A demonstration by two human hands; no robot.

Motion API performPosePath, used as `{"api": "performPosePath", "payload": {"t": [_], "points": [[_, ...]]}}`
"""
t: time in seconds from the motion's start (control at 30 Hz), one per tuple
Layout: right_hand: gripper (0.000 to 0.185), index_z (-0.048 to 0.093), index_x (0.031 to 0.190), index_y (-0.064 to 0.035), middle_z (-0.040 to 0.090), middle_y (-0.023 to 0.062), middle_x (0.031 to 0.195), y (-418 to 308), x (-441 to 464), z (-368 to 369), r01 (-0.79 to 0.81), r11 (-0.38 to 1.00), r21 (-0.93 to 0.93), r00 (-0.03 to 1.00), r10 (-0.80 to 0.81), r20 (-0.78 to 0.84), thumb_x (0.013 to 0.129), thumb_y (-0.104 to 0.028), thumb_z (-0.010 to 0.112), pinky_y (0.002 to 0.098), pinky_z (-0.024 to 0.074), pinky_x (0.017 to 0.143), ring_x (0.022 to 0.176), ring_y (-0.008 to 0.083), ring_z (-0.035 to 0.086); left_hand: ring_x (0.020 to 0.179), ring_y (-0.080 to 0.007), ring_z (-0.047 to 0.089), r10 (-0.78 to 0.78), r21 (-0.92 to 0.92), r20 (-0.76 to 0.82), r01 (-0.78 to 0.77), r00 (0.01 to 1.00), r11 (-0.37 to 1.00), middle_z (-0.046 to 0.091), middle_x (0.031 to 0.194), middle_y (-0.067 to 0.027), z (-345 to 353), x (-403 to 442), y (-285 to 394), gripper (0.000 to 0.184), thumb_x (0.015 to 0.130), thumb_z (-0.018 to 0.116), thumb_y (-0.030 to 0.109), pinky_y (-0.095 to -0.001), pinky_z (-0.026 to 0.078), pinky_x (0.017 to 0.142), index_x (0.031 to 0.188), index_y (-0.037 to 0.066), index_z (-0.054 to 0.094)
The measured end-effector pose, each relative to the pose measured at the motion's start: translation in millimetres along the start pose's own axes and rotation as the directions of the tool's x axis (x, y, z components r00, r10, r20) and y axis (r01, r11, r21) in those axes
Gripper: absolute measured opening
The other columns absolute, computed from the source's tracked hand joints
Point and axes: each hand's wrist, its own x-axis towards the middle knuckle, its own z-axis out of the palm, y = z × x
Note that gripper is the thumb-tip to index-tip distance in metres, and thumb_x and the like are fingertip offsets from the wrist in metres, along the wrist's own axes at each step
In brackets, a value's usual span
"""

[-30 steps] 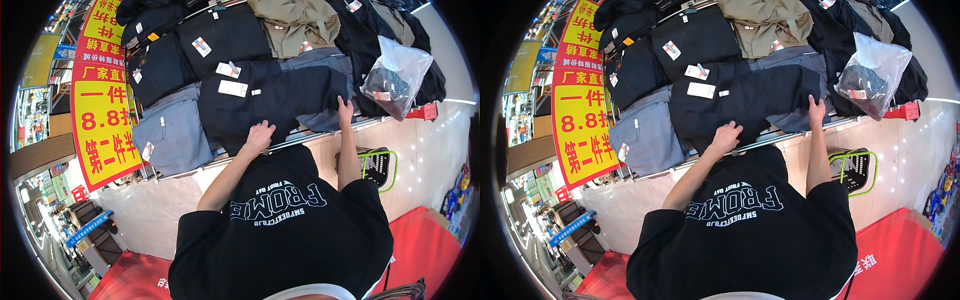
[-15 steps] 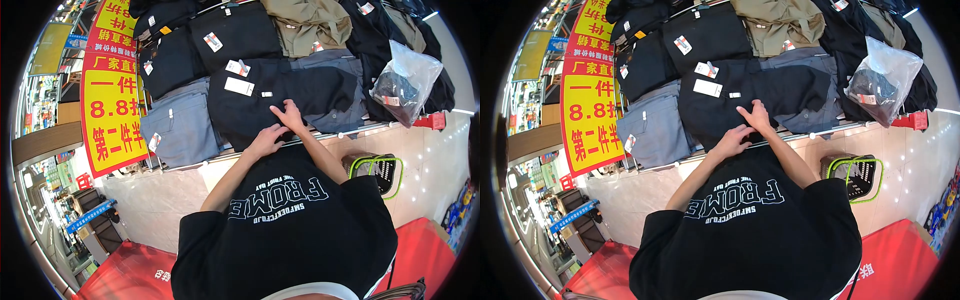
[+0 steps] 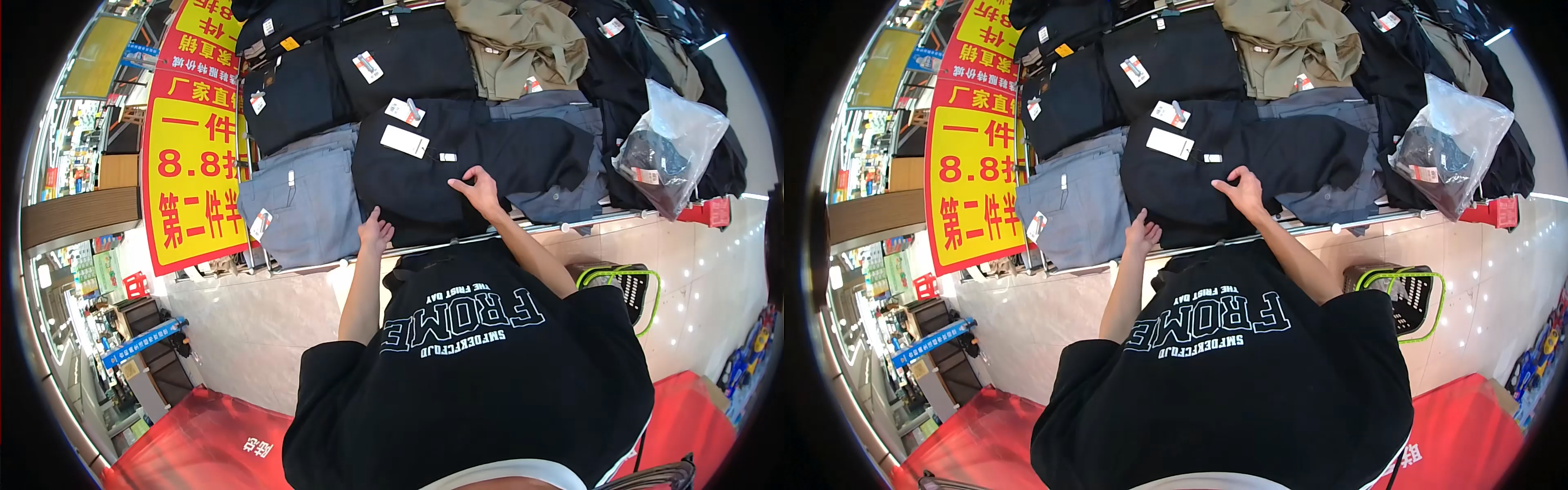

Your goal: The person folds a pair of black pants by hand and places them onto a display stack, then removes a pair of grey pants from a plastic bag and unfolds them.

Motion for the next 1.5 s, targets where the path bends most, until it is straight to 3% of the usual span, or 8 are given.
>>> {"api": "performPosePath", "payload": {"t": [0.27, 0.5, 0.57, 0.8, 0.97, 1.07, 1.17, 1.5], "points": [[0.040, 0.056, 0.083, -0.0080, 0.063, 0.0132, 0.089, -13.2, 14.9, 15.2, 0.073, 0.997, -0.021, 0.997, -0.073, -0.029, 0.062, -0.028, 0.084, 0.0384, 0.0474, 0.078, 0.089, 0.0303, 0.060, 0.064, -0.0178, 0.053, 0.053, -0.126, 0.307, -0.015, 0.950, 0.992, 0.049, 0.073, -0.0057, 10.3, 14.1, -12.0, 0.024, 0.088, 0.064, 0.018, -0.0341, 0.049, 0.058, 0.080, 0.008, 0.043], [0.030, 0.050, 0.079, -0.0069, 0.055, 0.0053, 0.082, -45.4, 12.1, -6.2, 0.097, 0.967, 0.234, 0.994, -0.107, 0.031, 0.063, -0.007, 0.075, 0.0290, 0.0428, 0.078, 0.085, 0.0167, 0.052, 0.076, -0.0222, 0.058, 0.189, 0.277, 0.091, -0.207, 0.978, 0.938, 0.054, 0.090, -0.0122, 24.4, -40.4, -14.6, 0.042, 0.087, 0.065, 0.031, -0.0366, 0.051, 0.066, 0.107, 0.002, 0.043], [0.029, 0.049, 0.080, -0.0057, 0.052, 0.0045, 0.079, -66.7, 9.1, -6.7, 0.158, 0.944, 0.289, 0.982, -0.180, 0.052, 0.064, -0.006, 0.074, 0.0291, 0.0431, 0.074, 0.078, 0.0168, 0.052, 0.094, -0.0282, 0.056, 0.828, 0.497, 0.060, -0.736, 0.558, 0.460, 0.051, 0.108, -0.0202, 19.3, -36.3, -25.2, 0.057, 0.086, 0.066, 0.032, -0.0391, 0.047, 0.083, 0.122, -0.004, 0.040], [0.025, 0.048, 0.082, -0.0046, 0.050, 0.0020, 0.083, -218.6, -6.2, 21.9, 0.520, 0.680, 0.517, 0.679, -0.696, 0.232, 0.069, -0.003, 0.068, 0.0262, 0.0408, 0.080, 0.084, 0.0124, 0.049, 0.119, -0.0200, 0.045, 0.790, -0.146, 0.466, -0.845, 0.400, 0.514, 0.046, 0.131, -0.0145, 16.4, -147.9, 64.3, 0.044, 0.093, 0.058, 0.018, -0.0317, 0.034, 0.102, 0.129, -0.001, 0.042], [0.057, 0.046, 0.129, -0.0044, 0.055, 0.0159, 0.120, -312.4, -21.1, 124.9, 0.176, 0.726, 0.664, 0.428, -0.664, 0.613, 0.081, -0.023, 0.071, 0.0307, 0.0422, 0.095, 0.113, 0.0205, 0.053, 0.115, -0.0186, 0.046, 0.819, -0.223, 0.007, -0.797, 0.574, 0.561, 0.048, 0.128, -0.0112, -60.9, -123.9, 120.6, 0.049, 0.098, 0.049, 0.033, -0.0304, 0.037, 0.099, 0.135, 0.003, 0.039], [0.065, 0.037, 0.138, -0.0030, 0.047, 0.0230, 0.134, -302.2, -26.2, 161.5, 0.799, 0.482, 0.359, 0.299, -0.837, 0.459, 0.088, -0.035, 0.064, 0.0381, 0.0458, 0.094, 0.119, 0.0334, 0.052, 0.113, -0.0220, 0.049, 0.622, -0.260, -0.252, -0.671, 0.742, 0.695, 0.049, 0.126, -0.0143, -141.9, -66.0, 128.0, 0.050, 0.096, 0.049, 0.038, -0.0321, 0.041, 0.096, 0.130, 0.002, 0.043], [0.062, 0.044, 0.131, 0.0009, 0.053, 0.0233, 0.126, -268.8, -23.0, 138.4, 0.426, 0.788, 0.445, 0.393, -0.604, 0.693, 0.088, -0.038, 0.063, 0.0395, 0.0382, 0.102, 0.124, 0.0357, 0.046, 0.110, -0.0233, 0.053, 0.616, -0.060, -0.379, -0.683, 0.691, 0.728, 0.054, 0.120, -0.0152, -216.0, -6.7, 107.7, 0.044, 0.095, 0.053, 0.031, -0.0335, 0.043, 0.094, 0.125, -0.001, 0.048], [0.052, 0.049, 0.127, -0.0046, 0.043, 0.0203, 0.135, -60.4, -21.0, 53.0, 0.665, 0.615, -0.423, 0.725, -0.668, 0.169, 0.081, -0.022, 0.067, 0.0468, 0.0340, 0.103, 0.125, 0.0402, 0.039, 0.093, -0.0220, 0.062, 0.925, 0.499, -0.105, -0.785, 0.365, 0.367, 0.060, 0.112, -0.0164, -216.7, 45.7, 130.6, 0.051, 0.074, 0.057, -0.010, -0.0316, 0.049, 0.084, 0.124, 0.000, 0.053]]}}
